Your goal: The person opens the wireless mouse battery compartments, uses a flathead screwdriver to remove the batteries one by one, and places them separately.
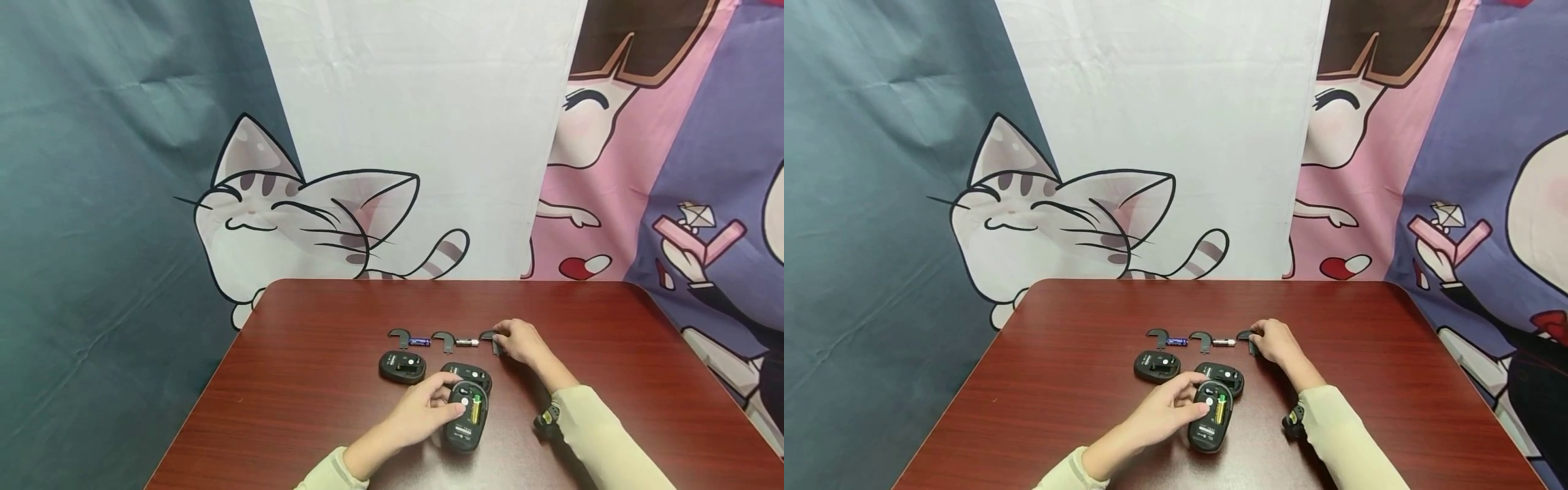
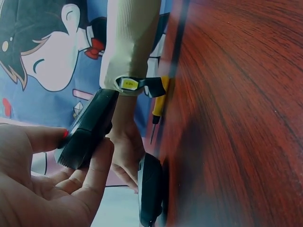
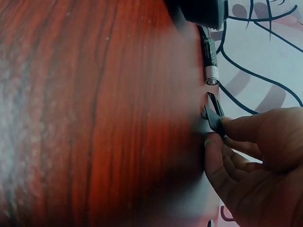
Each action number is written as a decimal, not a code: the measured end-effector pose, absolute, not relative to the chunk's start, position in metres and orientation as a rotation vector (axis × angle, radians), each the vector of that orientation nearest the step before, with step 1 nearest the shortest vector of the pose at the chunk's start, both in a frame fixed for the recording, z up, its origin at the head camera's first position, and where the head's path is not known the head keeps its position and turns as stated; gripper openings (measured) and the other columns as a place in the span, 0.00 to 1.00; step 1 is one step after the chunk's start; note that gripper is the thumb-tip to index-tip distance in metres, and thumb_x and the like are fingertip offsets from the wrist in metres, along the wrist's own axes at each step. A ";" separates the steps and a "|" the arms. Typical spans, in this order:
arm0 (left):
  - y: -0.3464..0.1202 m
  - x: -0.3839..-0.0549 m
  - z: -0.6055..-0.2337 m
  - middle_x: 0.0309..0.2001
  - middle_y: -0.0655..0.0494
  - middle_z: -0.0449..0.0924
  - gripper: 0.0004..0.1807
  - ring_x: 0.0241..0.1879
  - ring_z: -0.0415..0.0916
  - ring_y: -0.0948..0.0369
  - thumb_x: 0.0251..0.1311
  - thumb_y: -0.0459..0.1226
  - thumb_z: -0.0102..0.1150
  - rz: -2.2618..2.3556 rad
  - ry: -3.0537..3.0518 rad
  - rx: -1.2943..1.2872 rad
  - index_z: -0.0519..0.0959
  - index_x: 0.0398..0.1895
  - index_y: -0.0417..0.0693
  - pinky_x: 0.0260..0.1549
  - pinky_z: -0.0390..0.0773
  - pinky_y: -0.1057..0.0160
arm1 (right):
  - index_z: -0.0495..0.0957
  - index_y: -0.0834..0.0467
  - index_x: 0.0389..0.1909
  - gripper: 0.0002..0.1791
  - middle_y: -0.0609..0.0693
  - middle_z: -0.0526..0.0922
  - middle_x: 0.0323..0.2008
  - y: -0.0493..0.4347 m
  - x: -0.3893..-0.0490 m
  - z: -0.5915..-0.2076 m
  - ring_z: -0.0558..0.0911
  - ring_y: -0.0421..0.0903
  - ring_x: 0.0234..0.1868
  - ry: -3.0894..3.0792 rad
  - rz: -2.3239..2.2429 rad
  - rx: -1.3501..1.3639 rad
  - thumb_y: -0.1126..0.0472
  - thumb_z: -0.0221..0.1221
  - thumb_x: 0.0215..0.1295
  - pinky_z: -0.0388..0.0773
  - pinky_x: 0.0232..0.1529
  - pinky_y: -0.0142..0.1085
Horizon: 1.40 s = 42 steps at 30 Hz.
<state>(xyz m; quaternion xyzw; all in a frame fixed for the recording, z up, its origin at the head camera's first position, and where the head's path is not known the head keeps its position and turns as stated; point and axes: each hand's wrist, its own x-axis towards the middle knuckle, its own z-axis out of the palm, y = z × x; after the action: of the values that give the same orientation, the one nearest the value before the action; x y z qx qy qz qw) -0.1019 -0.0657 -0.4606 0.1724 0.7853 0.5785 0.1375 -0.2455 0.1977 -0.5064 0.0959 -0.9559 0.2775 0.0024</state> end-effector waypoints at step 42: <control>-0.076 -0.112 -0.454 0.48 0.41 0.84 0.23 0.38 0.83 0.57 0.61 0.31 0.66 1.999 2.026 0.467 0.72 0.58 0.38 0.23 0.89 0.53 | 0.77 0.63 0.59 0.25 0.61 0.84 0.44 0.250 -0.162 -0.458 0.84 0.57 0.43 -2.953 0.796 0.132 0.54 0.65 0.66 0.82 0.41 0.58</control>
<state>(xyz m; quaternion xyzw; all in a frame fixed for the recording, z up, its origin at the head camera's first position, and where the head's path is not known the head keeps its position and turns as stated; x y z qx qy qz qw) -0.1123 -0.0758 -0.4543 0.1605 0.6966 0.6873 0.1284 -0.1625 0.2501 -0.4583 0.0431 -0.9638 0.2599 0.0400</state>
